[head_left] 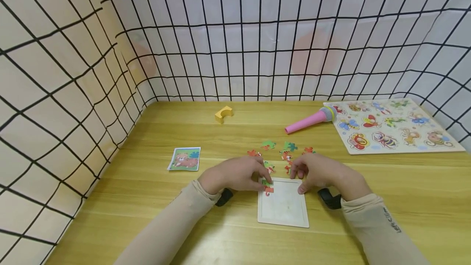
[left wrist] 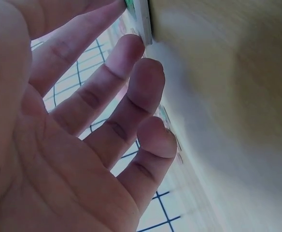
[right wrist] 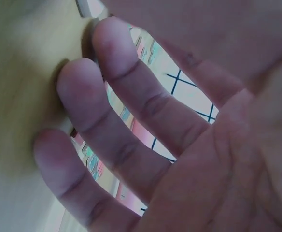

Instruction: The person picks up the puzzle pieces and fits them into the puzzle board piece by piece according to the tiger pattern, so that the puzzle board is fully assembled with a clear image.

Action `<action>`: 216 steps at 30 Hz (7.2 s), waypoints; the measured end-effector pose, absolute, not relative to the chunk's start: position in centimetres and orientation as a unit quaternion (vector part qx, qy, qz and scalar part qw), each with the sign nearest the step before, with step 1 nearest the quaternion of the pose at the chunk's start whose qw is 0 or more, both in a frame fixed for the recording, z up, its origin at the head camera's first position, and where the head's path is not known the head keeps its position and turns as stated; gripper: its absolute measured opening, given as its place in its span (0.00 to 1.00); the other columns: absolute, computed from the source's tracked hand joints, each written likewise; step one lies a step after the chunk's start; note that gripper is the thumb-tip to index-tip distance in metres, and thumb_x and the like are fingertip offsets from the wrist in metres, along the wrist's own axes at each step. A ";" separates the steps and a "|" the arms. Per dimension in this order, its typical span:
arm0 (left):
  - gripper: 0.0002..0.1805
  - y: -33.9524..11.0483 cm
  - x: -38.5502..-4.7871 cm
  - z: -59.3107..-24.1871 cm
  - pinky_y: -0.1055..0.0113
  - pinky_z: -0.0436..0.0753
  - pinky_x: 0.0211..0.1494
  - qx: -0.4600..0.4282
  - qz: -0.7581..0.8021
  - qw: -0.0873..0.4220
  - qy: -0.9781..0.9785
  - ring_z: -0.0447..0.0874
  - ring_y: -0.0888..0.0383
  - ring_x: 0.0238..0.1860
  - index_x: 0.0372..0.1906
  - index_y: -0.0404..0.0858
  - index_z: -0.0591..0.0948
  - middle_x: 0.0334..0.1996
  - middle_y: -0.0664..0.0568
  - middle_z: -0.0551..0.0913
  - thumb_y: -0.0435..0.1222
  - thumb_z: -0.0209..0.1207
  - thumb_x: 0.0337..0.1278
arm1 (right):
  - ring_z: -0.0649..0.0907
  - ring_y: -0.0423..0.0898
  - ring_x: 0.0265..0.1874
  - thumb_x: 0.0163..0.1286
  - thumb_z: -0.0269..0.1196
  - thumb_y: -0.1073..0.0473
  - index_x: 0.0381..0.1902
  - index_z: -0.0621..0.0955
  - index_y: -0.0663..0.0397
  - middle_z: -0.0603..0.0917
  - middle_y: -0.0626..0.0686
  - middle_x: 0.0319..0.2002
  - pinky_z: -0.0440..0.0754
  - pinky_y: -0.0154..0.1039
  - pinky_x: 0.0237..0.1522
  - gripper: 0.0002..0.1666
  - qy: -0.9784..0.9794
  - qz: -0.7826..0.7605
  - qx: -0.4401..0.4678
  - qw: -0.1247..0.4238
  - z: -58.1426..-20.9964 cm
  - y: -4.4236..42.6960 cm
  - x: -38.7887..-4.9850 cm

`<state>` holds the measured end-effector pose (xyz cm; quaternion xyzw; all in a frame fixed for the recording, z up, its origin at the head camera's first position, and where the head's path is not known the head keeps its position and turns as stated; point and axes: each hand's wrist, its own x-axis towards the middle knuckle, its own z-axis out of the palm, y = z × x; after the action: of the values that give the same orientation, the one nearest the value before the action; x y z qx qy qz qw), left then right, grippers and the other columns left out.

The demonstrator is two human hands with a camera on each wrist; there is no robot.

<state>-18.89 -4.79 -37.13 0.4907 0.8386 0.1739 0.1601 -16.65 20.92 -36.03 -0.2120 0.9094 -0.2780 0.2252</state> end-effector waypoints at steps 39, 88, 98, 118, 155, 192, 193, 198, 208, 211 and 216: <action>0.23 -1.6 -26.8 -37.9 0.65 0.74 0.60 0.312 0.177 0.112 0.927 0.78 0.58 0.55 0.61 0.39 0.82 0.55 0.51 0.82 0.44 0.66 0.64 | 0.75 0.46 0.33 0.47 0.81 0.66 0.35 0.82 0.48 0.77 0.49 0.31 0.72 0.43 0.39 0.20 0.910 -0.285 -0.196 0.230 -36.1 20.4 -16.7; 0.13 -3.9 -21.6 -37.9 0.73 0.76 0.40 0.405 0.274 0.030 0.872 0.80 0.62 0.37 0.44 0.43 0.89 0.38 0.60 0.84 0.41 0.71 0.54 | 0.74 0.46 0.31 0.48 0.81 0.65 0.34 0.82 0.51 0.76 0.51 0.30 0.72 0.42 0.36 0.19 0.902 -0.300 -0.203 0.236 -36.1 20.8 -16.8; 0.11 -2.8 -18.3 -37.7 0.78 0.71 0.34 0.505 0.192 0.046 0.840 0.75 0.70 0.30 0.40 0.45 0.91 0.34 0.64 0.85 0.43 0.73 0.52 | 0.74 0.46 0.31 0.48 0.81 0.63 0.35 0.83 0.51 0.76 0.50 0.30 0.72 0.41 0.36 0.19 0.904 -0.294 -0.204 0.234 -36.2 21.0 -16.7; 0.14 -2.2 -17.3 -37.5 0.77 0.74 0.45 0.496 0.141 0.037 0.856 0.79 0.71 0.39 0.44 0.46 0.90 0.40 0.63 0.86 0.47 0.72 0.55 | 0.74 0.46 0.31 0.47 0.81 0.62 0.36 0.83 0.51 0.76 0.50 0.30 0.72 0.41 0.36 0.20 0.902 -0.297 -0.207 0.234 -36.3 21.1 -16.9; 0.16 -3.8 -17.8 -37.0 0.72 0.73 0.55 0.545 0.082 0.065 0.832 0.77 0.62 0.52 0.50 0.55 0.90 0.50 0.57 0.83 0.51 0.70 0.58 | 0.74 0.46 0.32 0.48 0.81 0.63 0.36 0.83 0.52 0.76 0.51 0.30 0.72 0.41 0.36 0.19 0.898 -0.306 -0.208 0.239 -36.5 21.0 -16.9; 0.04 -3.1 -17.8 -37.7 0.68 0.74 0.49 0.489 0.100 0.030 0.866 0.78 0.70 0.43 0.39 0.55 0.91 0.39 0.68 0.84 0.44 0.70 0.60 | 0.74 0.47 0.32 0.49 0.81 0.62 0.36 0.83 0.51 0.75 0.51 0.30 0.72 0.41 0.36 0.19 0.901 -0.301 -0.198 0.243 -36.7 21.2 -17.2; 0.04 -3.1 -17.8 -37.7 0.70 0.74 0.48 0.488 0.102 0.032 0.866 0.77 0.70 0.43 0.39 0.55 0.91 0.40 0.67 0.84 0.44 0.70 0.60 | 0.74 0.47 0.32 0.49 0.81 0.62 0.36 0.83 0.51 0.75 0.51 0.30 0.72 0.41 0.35 0.19 0.900 -0.302 -0.199 0.242 -36.7 21.3 -17.2; 0.05 -3.3 -17.9 -37.8 0.74 0.74 0.42 0.483 0.113 0.055 0.867 0.76 0.70 0.40 0.40 0.55 0.91 0.39 0.66 0.82 0.46 0.69 0.60 | 0.74 0.46 0.32 0.48 0.81 0.62 0.36 0.83 0.51 0.75 0.50 0.30 0.72 0.41 0.36 0.19 0.900 -0.304 -0.200 0.241 -36.6 21.3 -17.1; 0.13 -5.4 -18.8 -35.9 0.68 0.78 0.47 0.415 0.125 0.120 0.893 0.80 0.64 0.43 0.47 0.46 0.90 0.46 0.61 0.85 0.44 0.70 0.59 | 0.74 0.47 0.32 0.49 0.81 0.62 0.36 0.83 0.51 0.75 0.50 0.30 0.72 0.41 0.36 0.19 0.900 -0.303 -0.199 0.241 -36.7 21.2 -17.0; 0.16 -5.9 -19.1 -35.6 0.68 0.78 0.48 0.401 0.137 0.141 0.895 0.80 0.64 0.43 0.47 0.44 0.89 0.45 0.61 0.85 0.45 0.72 0.56 | 0.74 0.47 0.33 0.49 0.81 0.62 0.36 0.83 0.50 0.75 0.51 0.30 0.72 0.42 0.37 0.18 0.901 -0.301 -0.194 0.243 -36.7 21.2 -17.1; 0.21 -6.1 -19.3 -35.9 0.71 0.77 0.44 0.411 0.163 0.168 0.881 0.79 0.63 0.40 0.47 0.44 0.89 0.38 0.63 0.84 0.49 0.76 0.49 | 0.74 0.47 0.33 0.50 0.81 0.63 0.36 0.83 0.50 0.75 0.51 0.30 0.72 0.43 0.37 0.18 0.903 -0.298 -0.191 0.243 -36.6 21.1 -17.0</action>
<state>-19.30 -6.10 -35.90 0.4106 0.8812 0.1630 0.1682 -17.00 21.12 -36.65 -0.1910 0.9033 -0.2978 0.2428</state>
